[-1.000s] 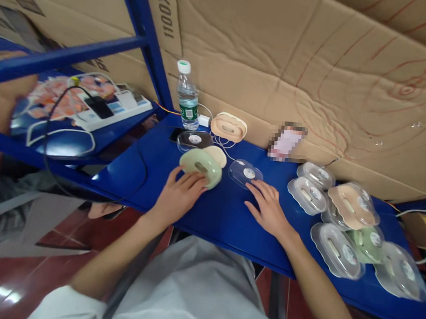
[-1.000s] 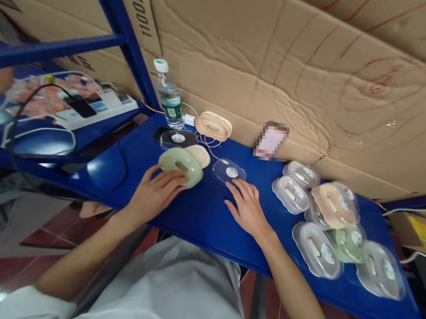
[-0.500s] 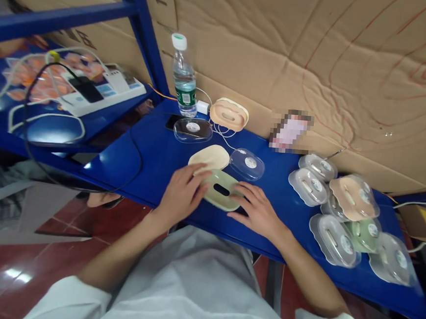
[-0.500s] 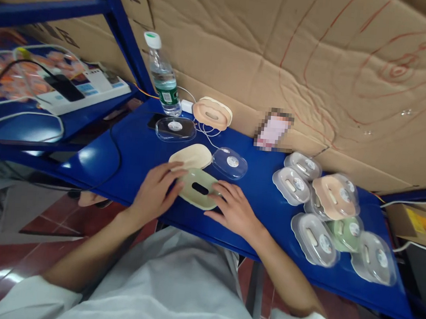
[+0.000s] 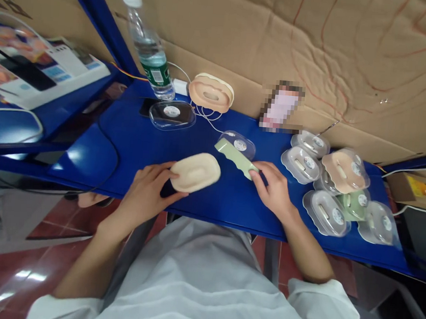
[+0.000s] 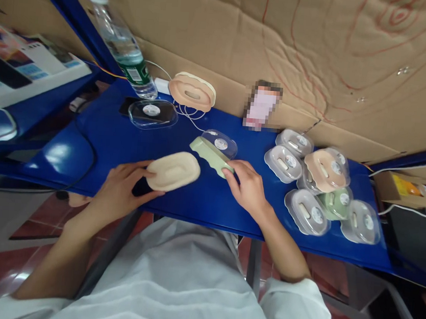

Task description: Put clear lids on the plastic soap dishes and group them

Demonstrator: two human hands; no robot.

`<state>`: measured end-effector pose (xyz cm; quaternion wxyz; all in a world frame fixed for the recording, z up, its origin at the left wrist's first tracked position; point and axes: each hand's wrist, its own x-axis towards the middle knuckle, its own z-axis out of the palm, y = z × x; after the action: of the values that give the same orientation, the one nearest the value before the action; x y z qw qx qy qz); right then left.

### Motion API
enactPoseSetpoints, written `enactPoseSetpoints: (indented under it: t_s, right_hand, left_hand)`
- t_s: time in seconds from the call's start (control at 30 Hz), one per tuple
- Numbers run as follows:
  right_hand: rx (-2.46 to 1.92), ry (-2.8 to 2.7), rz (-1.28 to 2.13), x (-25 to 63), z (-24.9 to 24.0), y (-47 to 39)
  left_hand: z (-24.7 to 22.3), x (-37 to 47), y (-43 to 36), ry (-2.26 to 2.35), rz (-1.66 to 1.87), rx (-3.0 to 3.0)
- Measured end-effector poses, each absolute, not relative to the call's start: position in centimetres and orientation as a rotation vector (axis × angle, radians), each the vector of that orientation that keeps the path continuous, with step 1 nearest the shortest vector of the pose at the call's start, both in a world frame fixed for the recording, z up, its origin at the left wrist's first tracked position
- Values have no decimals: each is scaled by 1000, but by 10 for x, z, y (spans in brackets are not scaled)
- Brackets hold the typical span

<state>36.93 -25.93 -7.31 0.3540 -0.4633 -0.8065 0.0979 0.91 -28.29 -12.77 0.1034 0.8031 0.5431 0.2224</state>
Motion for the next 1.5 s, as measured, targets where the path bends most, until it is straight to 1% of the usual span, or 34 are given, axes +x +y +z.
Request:
enactPoseSetpoints:
  t_s: [0.1,0.27,0.4,0.73,0.9,0.97,1.03,1.13,1.2,1.33,1.5]
  right_hand:
    - [-1078,-2215,332,364,-75,-259]
    - [-881,-2460,471,347,-88,-263]
    - [-890,-2543,415,341,-95,-265]
    - [-981,-2642,288,341,-106,-263]
    - [-887,-2601,250,346,-101,-259]
    - [-963,-2525,225,350,-98,-255]
    - [-1139,-2435,201,357,-98,-251]
    - [-1384,-2334,203,367,-105,-243]
    - [-1473,-2287,215,372,-112,-237]
    - [-1543,-2154,180,375,-124,-225]
    - [-1486,-2158,214,376,-132,-209]
  left_hand:
    - [-129,14,-286,1418,627,2282]
    - [-127,22,-281,1298,772,2136]
    - [-125,21,-274,1191,751,2237]
    - [-131,28,-274,1211,765,2403]
    - [-131,28,-276,1229,766,2393]
    - [-131,28,-276,1230,766,2383]
    - [-130,28,-277,1214,764,2385]
    - [-128,28,-277,1200,726,2384]
    - [-127,27,-277,1199,702,2386]
    - [-129,26,-277,1188,700,2391]
    - [-136,24,-275,1167,732,2381]
